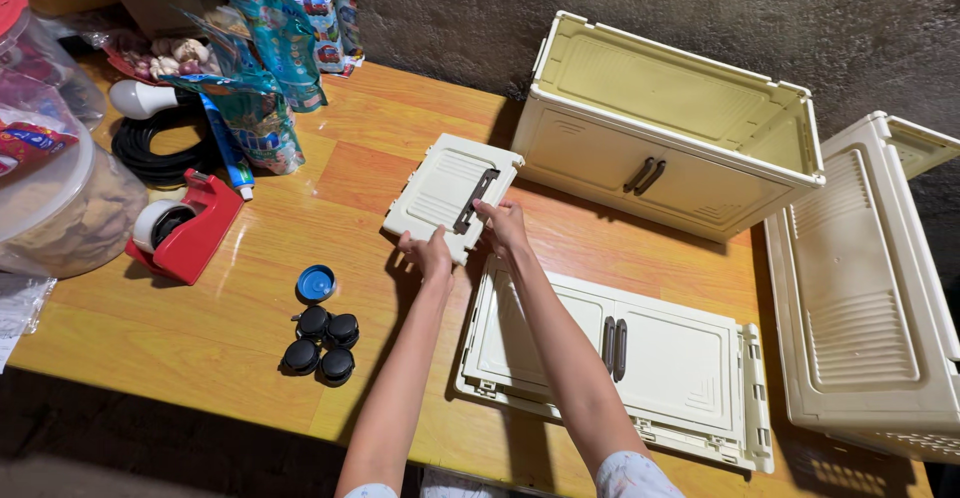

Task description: The person assembles a beige plastic storage crate on a wooden table. They connect side panels to the base, attach the lid, and secure the latches. The person then stacks the assembled crate with other similar crates.

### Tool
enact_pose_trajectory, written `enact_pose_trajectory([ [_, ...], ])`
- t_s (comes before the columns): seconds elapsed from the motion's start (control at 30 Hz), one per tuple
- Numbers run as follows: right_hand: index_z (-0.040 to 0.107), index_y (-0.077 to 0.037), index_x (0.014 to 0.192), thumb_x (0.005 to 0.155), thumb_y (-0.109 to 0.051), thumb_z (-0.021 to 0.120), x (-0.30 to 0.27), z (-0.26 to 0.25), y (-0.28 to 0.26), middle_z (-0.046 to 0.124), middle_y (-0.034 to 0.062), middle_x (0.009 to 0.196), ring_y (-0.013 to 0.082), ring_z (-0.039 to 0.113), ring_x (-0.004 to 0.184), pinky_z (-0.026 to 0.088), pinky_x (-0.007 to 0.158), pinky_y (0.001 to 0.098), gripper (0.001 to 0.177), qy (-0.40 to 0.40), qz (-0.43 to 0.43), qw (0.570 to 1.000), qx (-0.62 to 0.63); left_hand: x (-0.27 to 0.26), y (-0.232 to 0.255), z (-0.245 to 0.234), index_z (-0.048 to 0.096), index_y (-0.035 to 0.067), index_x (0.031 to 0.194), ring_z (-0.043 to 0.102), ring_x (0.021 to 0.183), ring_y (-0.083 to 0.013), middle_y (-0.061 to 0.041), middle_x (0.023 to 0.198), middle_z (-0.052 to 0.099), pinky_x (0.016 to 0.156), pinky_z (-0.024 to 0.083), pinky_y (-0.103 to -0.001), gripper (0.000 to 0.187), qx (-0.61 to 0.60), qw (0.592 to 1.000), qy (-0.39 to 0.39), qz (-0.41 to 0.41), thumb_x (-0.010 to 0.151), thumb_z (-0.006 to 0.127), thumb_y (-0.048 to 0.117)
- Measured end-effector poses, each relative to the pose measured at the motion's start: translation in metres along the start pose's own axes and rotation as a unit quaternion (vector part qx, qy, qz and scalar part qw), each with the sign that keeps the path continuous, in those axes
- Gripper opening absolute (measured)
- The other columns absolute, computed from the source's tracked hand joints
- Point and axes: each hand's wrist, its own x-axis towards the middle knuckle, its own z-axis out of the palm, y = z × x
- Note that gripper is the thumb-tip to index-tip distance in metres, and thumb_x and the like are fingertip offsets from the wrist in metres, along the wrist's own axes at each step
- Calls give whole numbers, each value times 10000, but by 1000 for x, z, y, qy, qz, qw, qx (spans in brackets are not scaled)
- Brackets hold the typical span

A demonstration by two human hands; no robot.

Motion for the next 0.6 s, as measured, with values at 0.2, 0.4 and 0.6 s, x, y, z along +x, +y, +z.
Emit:
enact_pose_trajectory([
  [0.2, 193, -122, 1427, 770, -60, 817, -107, -22, -56, 674, 192, 1158, 221, 687, 935, 600, 786, 416, 908, -56, -93, 994, 32, -30, 17, -1, 139, -1, 1509, 488, 1305, -252, -216, 1494, 388, 1084, 420, -389, 768, -208, 977, -14, 51, 1010, 633, 311],
  [0.4, 112, -186, 1432, 762, -76, 828, -192, -123, -104, 616, 174, 1204, 226, 718, 960, 621, 797, 385, 987, 51, -156, 985, -50, -113, 20, 12, 513, -56, 1360, 641, 1134, -224, -169, 1244, 670, 983, 505, -351, 504, -104, 961, -170, 193, 1024, 629, 302],
  [0.6, 582, -25, 1136, 976, -281, 760, -257, -250, -117, 641, 120, 1032, 236, 677, 888, 625, 764, 444, 351, 95, -139, 981, 97, -201, -1, 35, 483, -41, 1387, 674, 1089, -242, -182, 1195, 709, 957, 524, -362, 529, -64, 927, -247, 273, 995, 686, 250],
])
